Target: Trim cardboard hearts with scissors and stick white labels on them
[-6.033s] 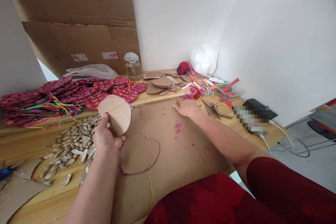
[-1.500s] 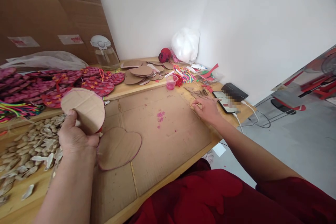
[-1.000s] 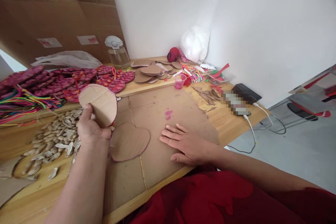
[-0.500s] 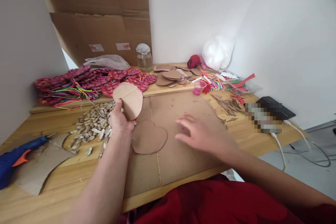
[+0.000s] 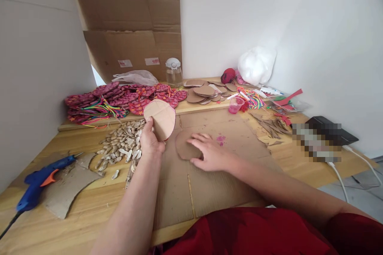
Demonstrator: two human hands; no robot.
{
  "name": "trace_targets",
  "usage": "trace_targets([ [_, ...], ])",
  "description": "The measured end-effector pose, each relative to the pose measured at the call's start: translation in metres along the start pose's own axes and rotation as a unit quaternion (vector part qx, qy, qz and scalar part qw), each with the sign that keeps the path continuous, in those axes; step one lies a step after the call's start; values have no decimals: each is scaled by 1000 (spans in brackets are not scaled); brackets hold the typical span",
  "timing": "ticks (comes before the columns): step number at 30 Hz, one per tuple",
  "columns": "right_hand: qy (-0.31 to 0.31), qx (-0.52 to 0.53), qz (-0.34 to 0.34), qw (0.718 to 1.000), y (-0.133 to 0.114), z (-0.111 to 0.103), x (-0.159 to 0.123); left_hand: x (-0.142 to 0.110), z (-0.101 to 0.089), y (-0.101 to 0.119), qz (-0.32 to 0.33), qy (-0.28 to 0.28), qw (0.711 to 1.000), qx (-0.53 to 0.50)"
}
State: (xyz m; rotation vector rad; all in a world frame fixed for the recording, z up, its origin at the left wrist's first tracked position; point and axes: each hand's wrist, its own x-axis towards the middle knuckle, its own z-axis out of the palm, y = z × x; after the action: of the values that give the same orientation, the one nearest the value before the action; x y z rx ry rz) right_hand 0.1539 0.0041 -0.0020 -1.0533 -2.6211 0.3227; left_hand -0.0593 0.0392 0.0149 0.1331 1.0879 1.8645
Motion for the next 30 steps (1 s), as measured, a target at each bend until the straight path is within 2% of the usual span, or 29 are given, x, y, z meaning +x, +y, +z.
trace_targets([
  [3, 8, -13, -3, 1000, 40, -13, 4, 1, 0, -1, 0, -7, 1000, -6],
  [5, 46, -17, -21, 999, 61, -22, 6, 0, 1, -2, -6, -16, 1000, -10],
  [8, 113, -1, 16, 994, 78, -37, 2, -1, 2, -2, -18, -34, 999, -14],
  [11, 127, 6, 72, 989, 81, -53, -8, -2, 2, -3, -30, -50, 998, -15],
  [14, 103, -5, 97, 990, 77, -67, -20, -5, 2, -4, -46, -83, 995, -11],
  [16, 62, 2, 79, 995, 68, -74, -24, -10, 2, -5, -60, -124, 990, -3],
  [18, 5, 64, 43, 997, 56, -76, -24, -16, 2, -6, -74, -172, 982, 8],
  [20, -39, 202, 51, 977, 44, -70, -19, -23, 2, -9, -82, -214, 973, 17],
  [21, -51, 287, 81, 953, 38, -64, -15, -26, 2, -10, -85, -232, 969, 21],
  [23, -34, 444, 140, 884, 28, -46, -5, -31, 2, -11, -89, -259, 961, 30],
  [25, -22, 483, 140, 864, 19, -28, 6, -35, 3, -13, -93, -278, 955, 37],
  [27, -12, 501, 129, 856, 9, -13, 14, -37, 3, -14, -97, -289, 951, 44],
  [30, 0, 516, 116, 849, -4, -4, 22, -40, 3, -18, -106, -306, 945, 56],
])
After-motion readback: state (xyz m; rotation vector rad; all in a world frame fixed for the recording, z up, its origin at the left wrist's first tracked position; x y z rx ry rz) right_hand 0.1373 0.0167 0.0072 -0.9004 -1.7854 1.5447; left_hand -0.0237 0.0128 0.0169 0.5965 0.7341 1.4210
